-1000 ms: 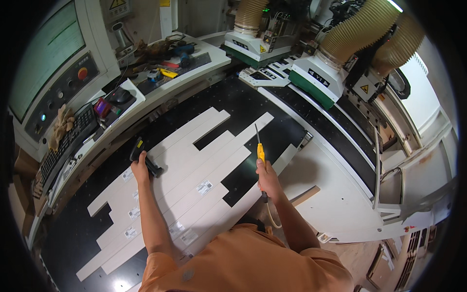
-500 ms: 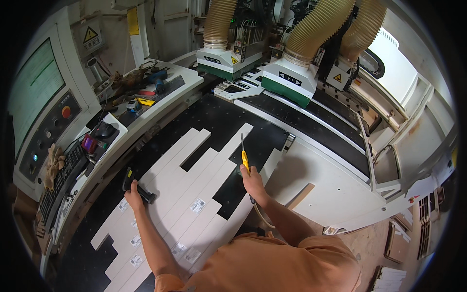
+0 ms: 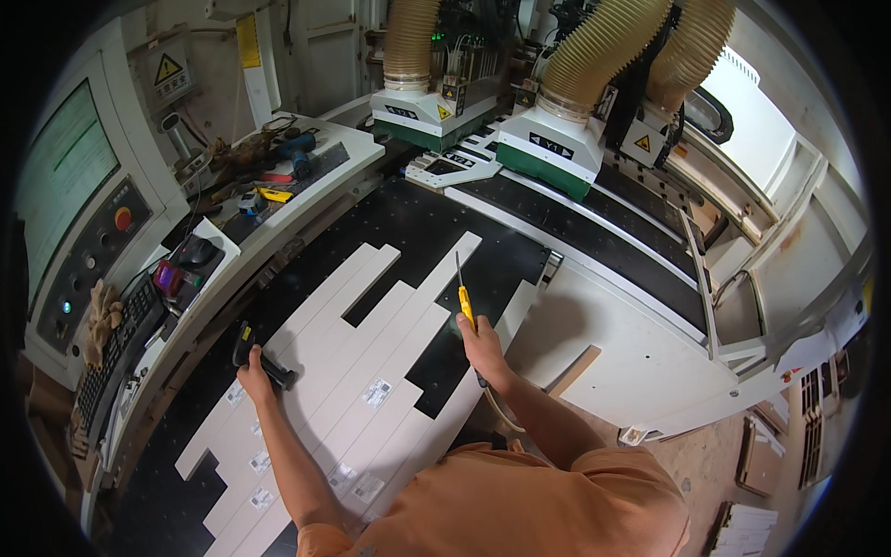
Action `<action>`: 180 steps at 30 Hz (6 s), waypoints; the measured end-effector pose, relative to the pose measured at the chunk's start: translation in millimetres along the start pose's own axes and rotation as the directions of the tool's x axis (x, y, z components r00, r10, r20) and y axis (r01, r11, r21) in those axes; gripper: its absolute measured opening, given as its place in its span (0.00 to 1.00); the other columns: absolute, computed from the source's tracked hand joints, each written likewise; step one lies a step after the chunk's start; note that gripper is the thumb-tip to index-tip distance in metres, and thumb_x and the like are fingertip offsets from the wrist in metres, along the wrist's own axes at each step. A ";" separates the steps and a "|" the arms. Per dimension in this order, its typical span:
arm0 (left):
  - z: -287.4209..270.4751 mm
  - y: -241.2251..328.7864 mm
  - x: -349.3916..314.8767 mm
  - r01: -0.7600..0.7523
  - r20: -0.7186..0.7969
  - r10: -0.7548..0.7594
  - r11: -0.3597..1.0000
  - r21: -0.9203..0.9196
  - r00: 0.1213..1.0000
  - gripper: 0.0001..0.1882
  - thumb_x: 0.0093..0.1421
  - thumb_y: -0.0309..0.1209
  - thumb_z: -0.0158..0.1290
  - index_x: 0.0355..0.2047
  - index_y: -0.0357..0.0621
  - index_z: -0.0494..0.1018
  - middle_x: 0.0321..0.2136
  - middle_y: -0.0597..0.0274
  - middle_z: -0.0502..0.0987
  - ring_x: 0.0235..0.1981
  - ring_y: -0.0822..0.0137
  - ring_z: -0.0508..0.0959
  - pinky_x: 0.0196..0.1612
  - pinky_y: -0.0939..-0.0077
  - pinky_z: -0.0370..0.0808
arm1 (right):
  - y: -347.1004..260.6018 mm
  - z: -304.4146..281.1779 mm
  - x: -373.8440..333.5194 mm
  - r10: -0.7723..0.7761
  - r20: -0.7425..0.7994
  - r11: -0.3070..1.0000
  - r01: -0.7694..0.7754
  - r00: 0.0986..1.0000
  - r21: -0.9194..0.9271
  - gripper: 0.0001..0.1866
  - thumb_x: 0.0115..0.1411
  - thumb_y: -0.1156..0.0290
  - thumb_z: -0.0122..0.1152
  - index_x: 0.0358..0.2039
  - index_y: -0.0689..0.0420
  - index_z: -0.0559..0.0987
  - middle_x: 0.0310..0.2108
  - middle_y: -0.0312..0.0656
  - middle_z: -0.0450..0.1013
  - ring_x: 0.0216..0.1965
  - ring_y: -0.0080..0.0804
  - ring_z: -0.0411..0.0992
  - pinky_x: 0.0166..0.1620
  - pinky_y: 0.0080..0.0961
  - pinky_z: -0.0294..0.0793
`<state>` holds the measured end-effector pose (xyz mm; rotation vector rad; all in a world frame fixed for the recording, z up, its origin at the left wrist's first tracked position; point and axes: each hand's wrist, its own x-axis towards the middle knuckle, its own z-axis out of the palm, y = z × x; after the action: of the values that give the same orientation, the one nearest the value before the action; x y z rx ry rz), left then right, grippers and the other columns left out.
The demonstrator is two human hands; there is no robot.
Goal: The person repeatedly picks up white rectangular wood panels from a table and floor, scans their barcodes with a handheld scanner, and places them back. The person also uses a yellow air blow gun to clear dust from the table surface between scans.
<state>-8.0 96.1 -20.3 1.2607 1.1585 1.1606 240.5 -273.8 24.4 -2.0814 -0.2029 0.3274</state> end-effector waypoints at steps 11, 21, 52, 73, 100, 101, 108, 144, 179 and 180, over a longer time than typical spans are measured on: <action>-0.9 -0.3 0.8 0.008 -0.003 -0.008 1.000 0.013 1.000 0.22 0.57 0.42 0.64 0.26 0.29 0.77 0.20 0.69 0.70 0.23 0.72 0.66 0.29 0.70 0.65 | 15.6 7.4 9.0 -0.124 -0.036 0.992 0.125 0.992 0.022 0.25 0.71 0.45 0.51 0.34 0.57 0.68 0.20 0.37 0.65 0.15 0.23 0.66 0.17 0.24 0.66; -0.4 -0.7 -0.4 -0.003 0.000 0.003 1.000 -0.031 1.000 0.23 0.57 0.43 0.65 0.27 0.28 0.77 0.20 0.68 0.72 0.23 0.72 0.68 0.30 0.70 0.66 | 10.8 5.2 5.8 -0.103 -0.013 0.994 0.104 0.995 0.036 0.24 0.72 0.45 0.51 0.34 0.56 0.67 0.21 0.36 0.64 0.15 0.22 0.65 0.17 0.23 0.65; -2.1 -7.1 3.4 0.024 -0.009 -0.023 0.998 0.064 1.000 0.22 0.59 0.41 0.63 0.28 0.28 0.77 0.21 0.68 0.72 0.23 0.73 0.68 0.28 0.71 0.65 | -25.3 -15.4 10.8 -0.307 -0.115 0.943 0.319 0.945 0.098 0.24 0.75 0.49 0.40 0.41 0.58 0.73 0.24 0.34 0.68 0.14 0.20 0.62 0.18 0.22 0.64; -0.4 -7.2 2.5 -0.016 0.018 0.017 0.999 -0.041 1.000 0.24 0.58 0.43 0.63 0.30 0.26 0.78 0.23 0.65 0.75 0.25 0.71 0.71 0.32 0.70 0.69 | -153.1 -161.0 45.1 -0.168 -0.281 0.853 0.282 0.945 0.439 0.29 0.69 0.35 0.42 0.36 0.51 0.71 0.23 0.29 0.64 0.15 0.18 0.60 0.20 0.19 0.62; 0.1 -6.7 2.4 -0.023 0.002 0.023 0.998 -0.050 1.000 0.24 0.58 0.42 0.64 0.23 0.27 0.75 0.19 0.67 0.70 0.22 0.71 0.67 0.29 0.68 0.66 | -141.3 -211.2 64.7 -0.249 -0.448 0.766 0.458 0.859 0.452 0.28 0.73 0.40 0.42 0.35 0.54 0.73 0.21 0.31 0.65 0.13 0.19 0.61 0.16 0.18 0.60; -0.4 -6.8 2.9 -0.022 0.005 0.022 0.999 -0.033 1.000 0.24 0.58 0.42 0.64 0.23 0.27 0.75 0.19 0.66 0.70 0.23 0.71 0.67 0.29 0.68 0.66 | -146.3 -224.6 69.7 -0.237 -0.443 0.765 0.447 0.865 0.463 0.30 0.73 0.38 0.42 0.36 0.54 0.73 0.21 0.31 0.67 0.13 0.19 0.62 0.16 0.18 0.60; -0.5 -3.3 1.5 -0.007 -0.011 0.008 1.000 0.007 1.000 0.26 0.57 0.44 0.64 0.22 0.27 0.74 0.18 0.66 0.70 0.23 0.71 0.67 0.30 0.67 0.66 | -196.7 -338.3 120.9 -0.235 -0.489 0.702 0.494 0.840 0.512 0.31 0.73 0.36 0.38 0.35 0.53 0.73 0.21 0.32 0.70 0.14 0.22 0.64 0.17 0.20 0.63; -1.6 -7.0 3.4 0.033 0.031 -0.033 0.999 -0.006 0.999 0.25 0.58 0.43 0.63 0.24 0.27 0.75 0.20 0.64 0.73 0.24 0.71 0.69 0.30 0.69 0.68 | -209.6 -211.7 141.4 -0.530 -0.269 0.789 0.351 0.804 -0.504 0.37 0.74 0.42 0.35 0.44 0.71 0.74 0.31 0.63 0.78 0.22 0.52 0.79 0.32 0.46 0.78; -2.4 -9.9 6.3 0.004 0.019 -0.004 1.000 0.019 1.000 0.25 0.57 0.45 0.64 0.24 0.28 0.76 0.20 0.64 0.72 0.23 0.70 0.69 0.29 0.69 0.67 | -121.7 -153.1 44.5 -0.535 -0.236 0.829 0.449 0.812 -0.335 0.34 0.73 0.37 0.35 0.38 0.61 0.68 0.25 0.58 0.72 0.30 0.63 0.73 0.36 0.50 0.71; -1.8 -8.6 5.0 -0.008 0.004 0.007 1.000 0.004 1.000 0.25 0.57 0.45 0.64 0.24 0.28 0.76 0.20 0.64 0.72 0.23 0.70 0.69 0.29 0.69 0.68 | -120.9 -151.1 43.6 -0.542 -0.242 0.823 0.450 0.805 -0.346 0.34 0.73 0.37 0.35 0.38 0.61 0.69 0.25 0.56 0.72 0.28 0.60 0.74 0.34 0.49 0.72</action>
<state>-9.5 101.3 -28.8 1.2707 1.1544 1.1615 327.9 -324.4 195.2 -2.2163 -0.6118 -0.3999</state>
